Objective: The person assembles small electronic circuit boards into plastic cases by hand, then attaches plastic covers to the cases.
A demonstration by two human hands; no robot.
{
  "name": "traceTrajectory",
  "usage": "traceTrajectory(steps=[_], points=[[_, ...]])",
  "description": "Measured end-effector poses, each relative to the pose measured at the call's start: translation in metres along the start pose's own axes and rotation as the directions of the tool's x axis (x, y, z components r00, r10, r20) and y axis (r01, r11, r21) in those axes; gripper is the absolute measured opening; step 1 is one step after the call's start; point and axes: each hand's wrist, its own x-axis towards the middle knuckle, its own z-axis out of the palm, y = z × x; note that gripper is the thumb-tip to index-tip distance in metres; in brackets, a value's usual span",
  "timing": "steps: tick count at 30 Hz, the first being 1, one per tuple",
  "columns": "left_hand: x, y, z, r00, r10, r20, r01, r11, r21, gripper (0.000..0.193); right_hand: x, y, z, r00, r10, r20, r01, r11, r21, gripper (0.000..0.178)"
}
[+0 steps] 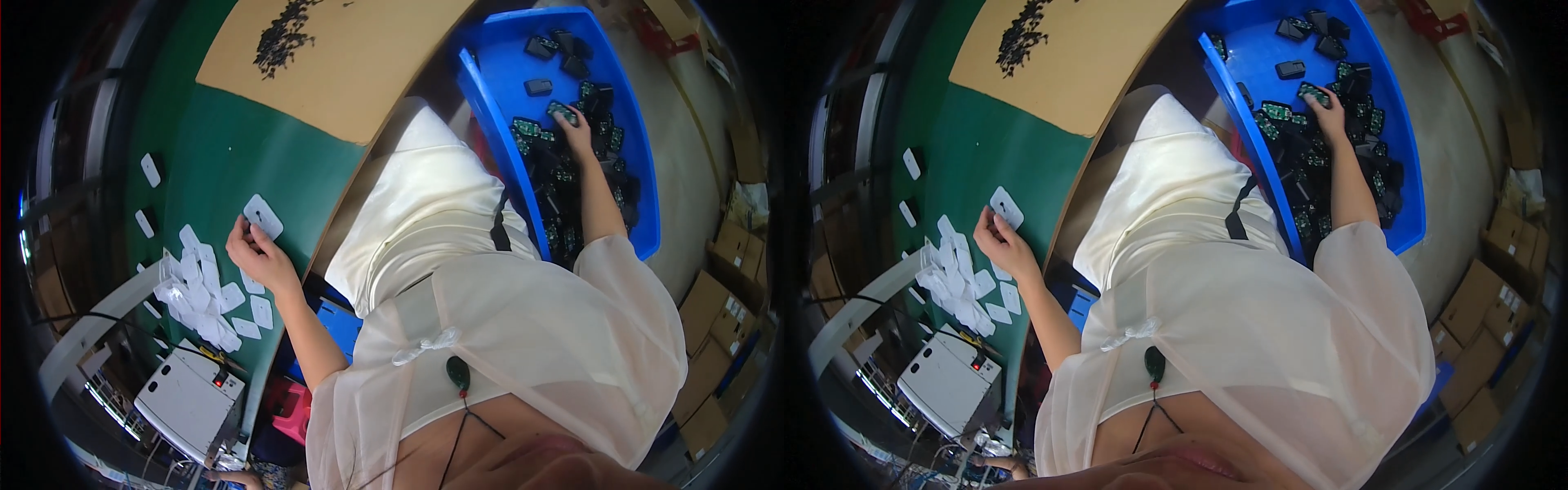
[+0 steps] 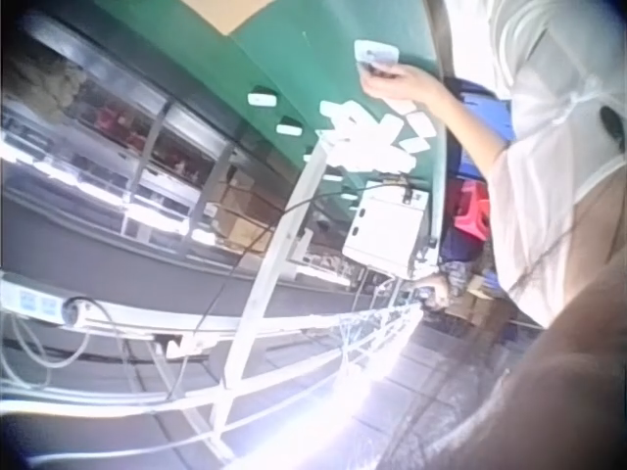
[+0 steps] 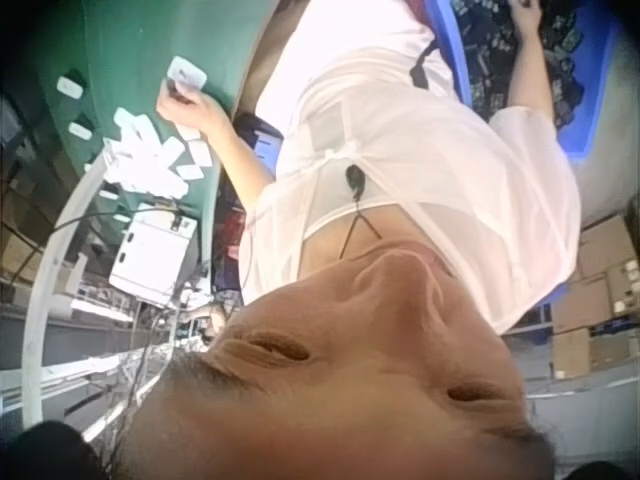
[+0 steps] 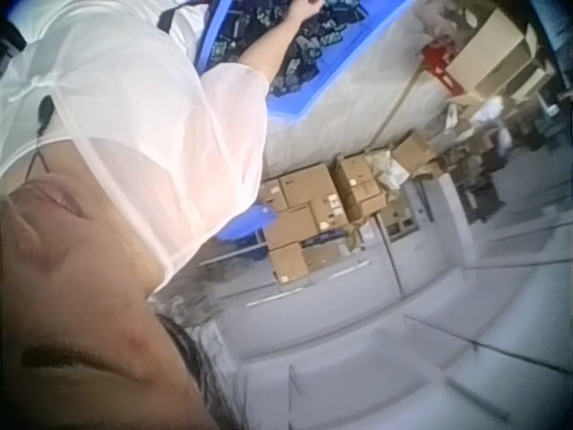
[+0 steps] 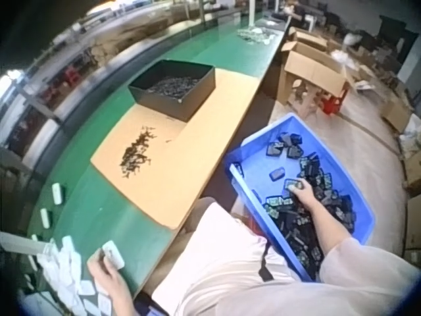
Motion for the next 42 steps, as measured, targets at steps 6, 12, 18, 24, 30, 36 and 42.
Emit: traceTrajectory(steps=[6, 12, 18, 24, 30, 36, 42], points=[[-0.008, 0.0, -0.001, 0.981, -0.186, -0.064, 0.169, 0.963, -0.211, 0.037, -0.029, -0.131, 0.019, 0.991, 0.131, -0.022, -0.103, 0.863, 0.494, 0.051], [-0.011, 0.013, -0.004, 0.993, -0.119, 0.011, 0.118, 0.988, 0.1, 0.059, -0.066, -0.261, 0.101, 0.774, -0.633, 0.033, 0.57, 0.717, 0.401, 0.04], [-0.011, 0.019, 0.001, 1.0, 0.003, -0.01, 0.0, 0.968, 0.249, 0.065, -0.125, -0.337, 0.207, 0.182, -0.914, 0.363, 0.933, 0.277, 0.231, 0.048], [-0.018, 0.018, -0.004, 0.999, -0.048, -0.004, 0.048, 0.99, 0.13, 0.059, -0.157, -0.354, 0.295, -0.232, -0.918, 0.322, 0.968, -0.186, 0.168, 0.049], [-0.028, 0.013, -0.005, 0.999, -0.002, -0.032, 0.002, 1.0, -0.011, 0.06, -0.178, -0.363, 0.294, -0.194, -0.812, 0.551, 0.955, -0.027, 0.296, 0.052], [-0.024, 0.017, -0.005, 1.0, 0.017, -0.008, -0.018, 0.993, -0.115, 0.058, -0.158, -0.361, 0.305, 0.055, -0.855, 0.516, 0.974, 0.16, 0.161, 0.048], [-0.024, 0.018, -0.006, 0.999, 0.035, -0.008, -0.036, 0.991, -0.13, 0.056, -0.158, -0.348, 0.301, 0.338, -0.696, 0.634, 0.778, 0.585, 0.229, 0.043]])
